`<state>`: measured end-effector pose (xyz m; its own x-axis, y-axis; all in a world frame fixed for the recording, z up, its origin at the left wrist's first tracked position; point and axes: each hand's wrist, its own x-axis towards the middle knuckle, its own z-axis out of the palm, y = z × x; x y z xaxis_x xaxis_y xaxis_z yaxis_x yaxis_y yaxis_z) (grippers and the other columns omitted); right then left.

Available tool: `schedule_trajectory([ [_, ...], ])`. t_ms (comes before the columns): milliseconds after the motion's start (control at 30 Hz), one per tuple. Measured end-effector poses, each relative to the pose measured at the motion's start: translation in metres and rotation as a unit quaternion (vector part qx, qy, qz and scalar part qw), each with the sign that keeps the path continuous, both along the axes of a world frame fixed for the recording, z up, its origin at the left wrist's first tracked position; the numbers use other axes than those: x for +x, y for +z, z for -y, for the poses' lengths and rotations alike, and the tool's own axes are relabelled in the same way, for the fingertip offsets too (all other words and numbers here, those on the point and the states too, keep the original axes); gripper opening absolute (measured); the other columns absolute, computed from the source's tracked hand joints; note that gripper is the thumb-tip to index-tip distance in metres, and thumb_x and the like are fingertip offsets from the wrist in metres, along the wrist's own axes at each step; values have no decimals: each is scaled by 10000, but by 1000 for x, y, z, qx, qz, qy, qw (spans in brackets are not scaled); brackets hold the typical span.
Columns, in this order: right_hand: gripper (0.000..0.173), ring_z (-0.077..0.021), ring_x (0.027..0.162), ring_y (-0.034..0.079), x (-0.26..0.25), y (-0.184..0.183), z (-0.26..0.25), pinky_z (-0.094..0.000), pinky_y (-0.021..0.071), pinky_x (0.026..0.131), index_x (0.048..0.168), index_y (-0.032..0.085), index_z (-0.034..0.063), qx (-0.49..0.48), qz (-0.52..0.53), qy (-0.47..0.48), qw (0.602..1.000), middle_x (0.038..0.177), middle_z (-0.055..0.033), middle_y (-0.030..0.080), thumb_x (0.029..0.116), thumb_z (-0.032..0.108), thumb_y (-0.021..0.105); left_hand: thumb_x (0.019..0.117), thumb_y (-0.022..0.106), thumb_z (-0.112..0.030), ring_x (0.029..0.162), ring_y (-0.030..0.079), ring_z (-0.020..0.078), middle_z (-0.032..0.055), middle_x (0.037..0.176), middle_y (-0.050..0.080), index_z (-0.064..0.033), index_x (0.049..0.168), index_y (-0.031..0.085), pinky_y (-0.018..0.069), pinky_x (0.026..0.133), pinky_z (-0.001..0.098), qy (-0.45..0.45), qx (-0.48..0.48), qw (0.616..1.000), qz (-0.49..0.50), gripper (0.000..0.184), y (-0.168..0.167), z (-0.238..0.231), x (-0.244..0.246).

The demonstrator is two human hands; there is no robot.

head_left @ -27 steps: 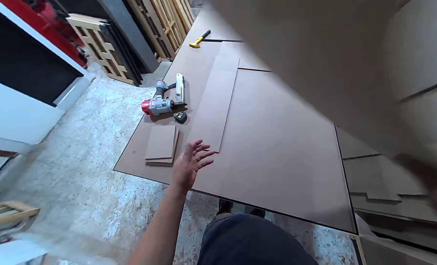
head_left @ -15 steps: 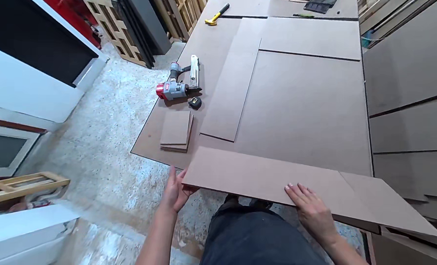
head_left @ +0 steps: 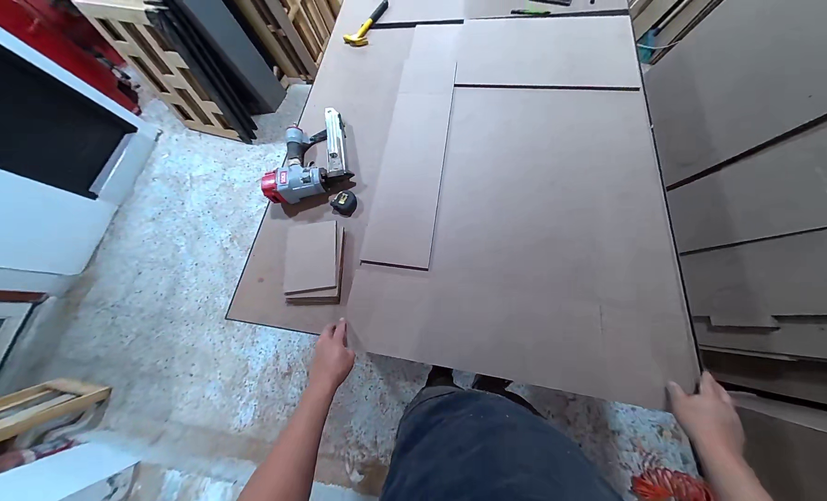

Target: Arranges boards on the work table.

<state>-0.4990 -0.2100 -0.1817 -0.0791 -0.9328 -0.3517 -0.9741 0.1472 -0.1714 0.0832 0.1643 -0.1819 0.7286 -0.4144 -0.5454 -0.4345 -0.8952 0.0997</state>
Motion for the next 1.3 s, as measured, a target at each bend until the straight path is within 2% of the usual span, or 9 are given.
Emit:
schedule_trajectory([
  [100,548,-440,1411,465,-26,1,5,-623,364,1154,1471,520,-8,80,-12,-12,997,1507,-290,486,1032,311,593,843,729,-126,1367,513,371,223,1498,489,-112,1622,314,465,1116,486,-45,30,998,-9,883,-1,12,-6],
  [233,522,-460,1373,495,-21,-4,7,-638,367,1140,1436,573,11,47,-8,-43,998,1433,-298,551,996,282,642,845,734,-172,1319,551,355,215,1452,517,-144,1623,321,512,1061,484,-71,44,996,-6,881,-1,21,-8],
  [333,465,-468,1355,505,-13,-5,10,-649,362,1132,1352,642,5,29,-5,-84,996,1388,-313,578,984,290,643,846,746,-195,1305,559,362,225,1437,518,-134,1627,304,521,1047,489,-79,48,996,-9,900,-5,23,-7],
  [533,429,-456,1313,547,-9,-7,13,-640,385,1108,1269,696,7,18,6,-133,991,1334,-296,624,986,323,641,847,728,-152,1283,574,358,223,1412,532,-136,1627,302,531,1031,485,-80,44,996,7,888,-5,25,-9],
  [700,424,-446,1319,545,-8,-4,12,-637,383,1111,1280,694,15,12,28,-150,988,1346,-285,622,983,314,647,848,730,-172,1292,569,346,213,1417,535,-139,1631,296,515,1054,469,-79,37,996,7,897,-7,24,-8],
  [900,374,-431,1324,551,-10,-4,13,-642,395,1103,1325,683,55,7,19,-110,994,1368,-253,622,990,189,582,911,676,-209,1291,593,307,172,1445,555,-94,1557,445,520,1058,444,-99,6,994,37,695,-9,17,-4],
  [1000,417,-445,1328,541,-19,-3,15,-654,407,1090,1370,641,54,35,1,-56,998,1392,-268,595,957,92,604,899,692,-201,1287,598,301,183,1431,561,-80,1581,393,517,1062,431,-100,19,994,39,755,-11,21,-4],
  [1100,491,-474,1292,561,-23,1,8,-656,465,1039,1394,573,0,58,-49,-5,997,1400,-306,558,914,58,662,889,708,-194,1282,601,313,199,1421,565,-61,1598,349,514,1063,441,-96,27,994,36,806,-10,25,-1],
  [1300,314,-470,1169,647,-30,-1,16,-658,516,947,1254,656,-12,69,-133,64,987,1244,-282,668,971,117,610,926,649,-121,1255,610,350,231,1390,569,-30,1590,341,521,1050,470,-132,38,990,27,737,-9,23,4],
])
